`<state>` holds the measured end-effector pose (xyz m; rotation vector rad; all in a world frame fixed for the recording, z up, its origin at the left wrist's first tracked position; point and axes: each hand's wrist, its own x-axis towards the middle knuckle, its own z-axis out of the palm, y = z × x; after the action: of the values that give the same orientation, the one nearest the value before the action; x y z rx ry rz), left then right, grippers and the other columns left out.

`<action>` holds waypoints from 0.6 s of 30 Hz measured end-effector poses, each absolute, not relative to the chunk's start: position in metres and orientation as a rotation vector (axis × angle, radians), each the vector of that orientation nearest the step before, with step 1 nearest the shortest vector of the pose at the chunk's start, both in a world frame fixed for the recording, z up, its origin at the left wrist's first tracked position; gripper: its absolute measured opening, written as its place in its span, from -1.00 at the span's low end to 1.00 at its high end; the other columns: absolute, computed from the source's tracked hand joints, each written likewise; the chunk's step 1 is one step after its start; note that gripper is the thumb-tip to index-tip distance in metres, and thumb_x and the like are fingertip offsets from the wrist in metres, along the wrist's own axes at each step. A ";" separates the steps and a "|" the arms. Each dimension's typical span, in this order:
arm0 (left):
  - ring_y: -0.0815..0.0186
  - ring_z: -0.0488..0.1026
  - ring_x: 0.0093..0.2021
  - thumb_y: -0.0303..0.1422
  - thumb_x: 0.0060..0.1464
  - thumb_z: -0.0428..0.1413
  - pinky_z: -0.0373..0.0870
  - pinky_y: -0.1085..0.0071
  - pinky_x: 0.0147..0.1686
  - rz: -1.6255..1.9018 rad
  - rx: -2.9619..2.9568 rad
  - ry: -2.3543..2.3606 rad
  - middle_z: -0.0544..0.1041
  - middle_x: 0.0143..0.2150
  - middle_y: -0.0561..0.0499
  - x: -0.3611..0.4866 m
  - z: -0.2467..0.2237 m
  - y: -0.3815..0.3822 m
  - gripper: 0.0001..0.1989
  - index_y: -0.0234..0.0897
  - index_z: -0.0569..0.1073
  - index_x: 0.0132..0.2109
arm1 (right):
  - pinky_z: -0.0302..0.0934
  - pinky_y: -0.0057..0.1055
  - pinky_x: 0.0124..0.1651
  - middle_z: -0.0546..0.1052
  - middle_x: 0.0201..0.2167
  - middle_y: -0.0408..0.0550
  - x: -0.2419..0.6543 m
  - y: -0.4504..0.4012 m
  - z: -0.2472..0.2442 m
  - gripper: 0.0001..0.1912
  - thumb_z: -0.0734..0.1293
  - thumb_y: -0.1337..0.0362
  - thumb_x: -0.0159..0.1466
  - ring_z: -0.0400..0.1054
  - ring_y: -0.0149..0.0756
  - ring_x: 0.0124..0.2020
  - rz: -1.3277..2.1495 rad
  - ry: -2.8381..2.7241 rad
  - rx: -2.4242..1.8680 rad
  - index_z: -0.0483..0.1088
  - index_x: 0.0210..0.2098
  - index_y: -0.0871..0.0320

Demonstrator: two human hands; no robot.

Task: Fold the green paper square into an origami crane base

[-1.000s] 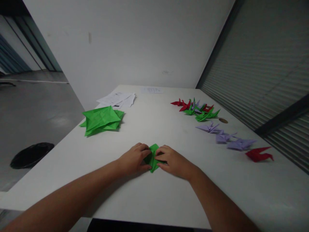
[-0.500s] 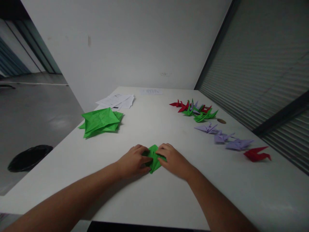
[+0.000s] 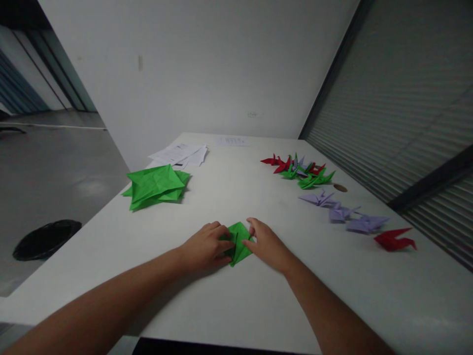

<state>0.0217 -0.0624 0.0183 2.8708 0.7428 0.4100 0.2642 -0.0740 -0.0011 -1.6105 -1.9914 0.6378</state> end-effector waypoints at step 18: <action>0.10 0.49 -0.09 -0.40 0.21 0.18 0.42 0.22 -0.04 0.610 2.633 0.828 0.58 -0.14 -0.19 0.025 0.017 -0.061 -0.82 -0.30 0.61 -0.07 | 0.20 -0.43 -0.34 0.34 -0.37 -0.24 0.251 -0.075 0.003 -0.64 0.33 0.37 0.15 0.31 -0.36 -0.39 1.010 -1.604 -1.241 0.30 -0.05 0.08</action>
<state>0.0252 -0.0606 0.0167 2.6327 0.8281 0.6096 0.2511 -0.0748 0.0030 -1.2413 -1.6045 1.0102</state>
